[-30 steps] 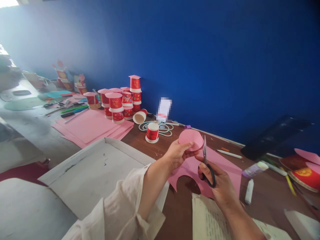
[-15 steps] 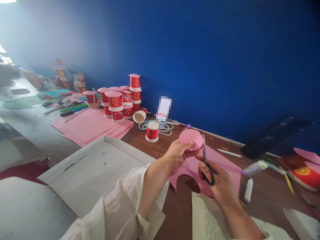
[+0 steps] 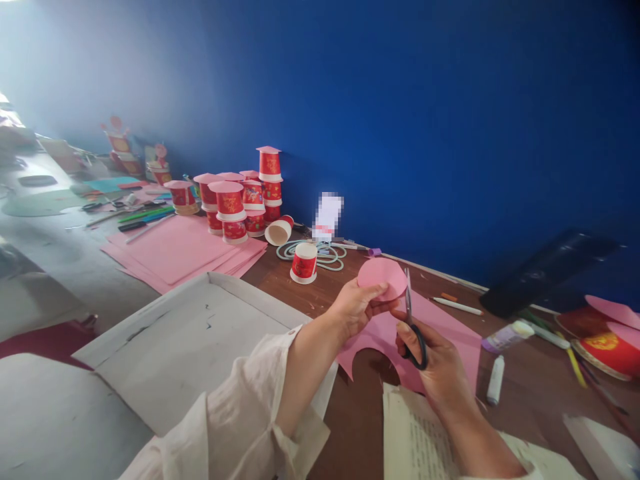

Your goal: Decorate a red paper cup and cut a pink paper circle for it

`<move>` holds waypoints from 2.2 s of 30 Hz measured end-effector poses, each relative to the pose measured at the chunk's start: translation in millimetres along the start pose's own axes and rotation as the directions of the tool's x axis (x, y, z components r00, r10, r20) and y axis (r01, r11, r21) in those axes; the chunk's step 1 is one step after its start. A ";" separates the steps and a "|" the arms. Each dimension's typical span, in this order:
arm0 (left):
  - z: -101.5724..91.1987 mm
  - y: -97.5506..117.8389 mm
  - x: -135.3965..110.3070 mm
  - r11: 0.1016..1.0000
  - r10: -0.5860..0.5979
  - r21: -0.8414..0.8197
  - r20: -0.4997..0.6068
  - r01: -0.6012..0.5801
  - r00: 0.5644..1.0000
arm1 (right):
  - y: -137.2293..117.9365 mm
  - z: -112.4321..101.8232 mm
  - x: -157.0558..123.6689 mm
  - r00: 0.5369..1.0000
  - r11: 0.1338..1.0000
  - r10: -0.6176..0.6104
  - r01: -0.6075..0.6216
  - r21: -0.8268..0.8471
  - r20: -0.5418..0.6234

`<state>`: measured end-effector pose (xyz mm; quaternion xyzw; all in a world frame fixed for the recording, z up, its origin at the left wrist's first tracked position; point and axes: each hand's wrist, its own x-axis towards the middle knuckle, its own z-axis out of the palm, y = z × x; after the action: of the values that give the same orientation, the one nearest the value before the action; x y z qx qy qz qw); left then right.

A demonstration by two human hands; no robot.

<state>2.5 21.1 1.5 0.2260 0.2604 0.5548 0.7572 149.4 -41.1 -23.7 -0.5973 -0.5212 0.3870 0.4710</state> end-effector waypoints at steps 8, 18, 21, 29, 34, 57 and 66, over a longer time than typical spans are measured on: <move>-0.6 -0.6 0.9 1.000 0.005 0.001 0.000 -0.005 1.000 | 1.7 -0.2 -0.5 1.000 1.000 -0.006 0.006 0.003 0.003; 0.4 1.6 -0.6 1.000 0.008 0.016 0.004 -0.008 1.000 | 0.4 0.6 0.4 1.000 1.000 0.005 -0.005 -0.004 -0.005; -0.2 1.2 0.3 1.000 0.008 0.014 0.007 -0.008 1.000 | 0.9 0.0 0.2 1.000 1.000 0.001 -0.001 0.000 -0.004; 0.3 1.6 -0.4 1.000 0.004 0.008 -0.006 -0.004 1.000 | -4.7 -0.4 -2.7 1.000 1.000 -0.010 0.010 -0.025 0.000; 0.5 2.9 -0.3 1.000 0.007 0.005 -0.022 -0.007 1.000 | -5.4 0.9 -2.7 1.000 1.000 -0.005 0.005 -0.027 0.000; 0.7 2.4 0.7 1.000 0.026 0.009 -0.040 -0.025 0.999 | 0.8 -0.3 -1.9 1.000 1.000 -0.012 0.012 -0.026 -0.005; -0.1 4.3 -0.9 0.998 -0.004 -0.065 -0.023 0.003 1.000 | -6.5 2.0 -3.2 1.000 1.000 0.023 -0.023 -0.005 0.020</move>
<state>-0.9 21.5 4.2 0.1946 0.2514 0.5641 0.7621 145.3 -43.9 -18.1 -0.6005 -0.5200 0.3971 0.4597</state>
